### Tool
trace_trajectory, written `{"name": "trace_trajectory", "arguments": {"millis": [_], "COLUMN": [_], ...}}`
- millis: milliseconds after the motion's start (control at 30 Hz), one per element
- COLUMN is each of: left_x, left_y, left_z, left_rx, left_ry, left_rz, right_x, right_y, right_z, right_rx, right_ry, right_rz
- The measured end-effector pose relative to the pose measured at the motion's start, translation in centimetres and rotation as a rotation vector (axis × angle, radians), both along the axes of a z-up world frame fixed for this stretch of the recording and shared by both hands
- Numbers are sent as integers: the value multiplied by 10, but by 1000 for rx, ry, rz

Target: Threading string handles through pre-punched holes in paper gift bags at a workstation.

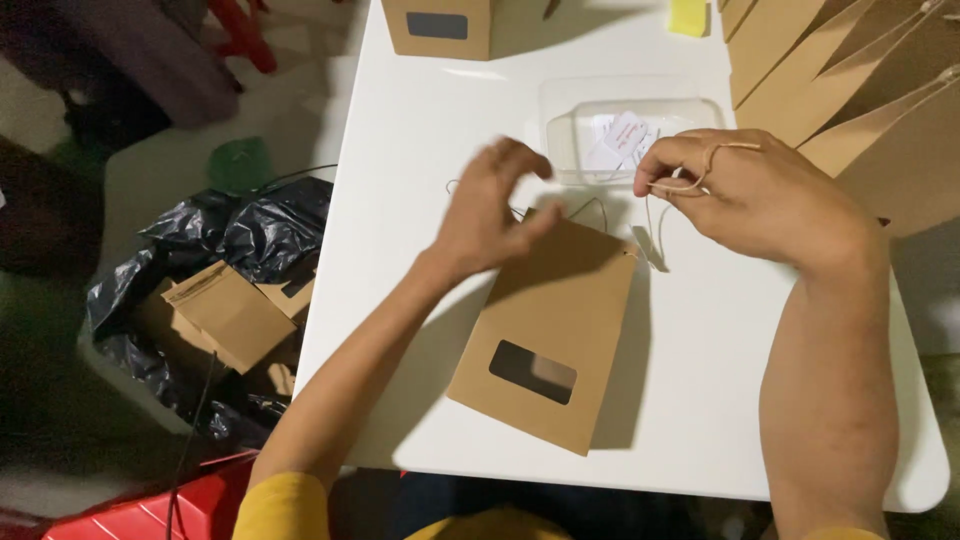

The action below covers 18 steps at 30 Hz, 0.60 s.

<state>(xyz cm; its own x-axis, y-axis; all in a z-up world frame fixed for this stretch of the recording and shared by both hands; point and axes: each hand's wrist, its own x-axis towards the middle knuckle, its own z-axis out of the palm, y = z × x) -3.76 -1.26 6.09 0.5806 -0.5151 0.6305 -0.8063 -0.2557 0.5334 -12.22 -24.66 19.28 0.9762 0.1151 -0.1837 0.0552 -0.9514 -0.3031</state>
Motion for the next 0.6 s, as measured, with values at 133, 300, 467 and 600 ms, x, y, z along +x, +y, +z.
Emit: {"name": "trace_trajectory", "arguments": {"millis": [133, 300, 467, 600], "left_x": [-26, -29, -29, -19], "left_y": [-56, -94, -99, -105], "left_z": [-10, -22, -13, -32], "left_rx": [570, 790, 730, 717], "left_ry": [38, -107, 121, 194], "left_rz": [-65, 7, -110, -183], "right_x": [-8, -17, -20, -22], "right_y": [-3, 0, -5, -7], "right_z": [5, 12, 13, 9], "right_rx": [-3, 66, 88, 130], "right_ry": [-43, -77, -112, -125], "right_rz": [82, 129, 167, 200]}}
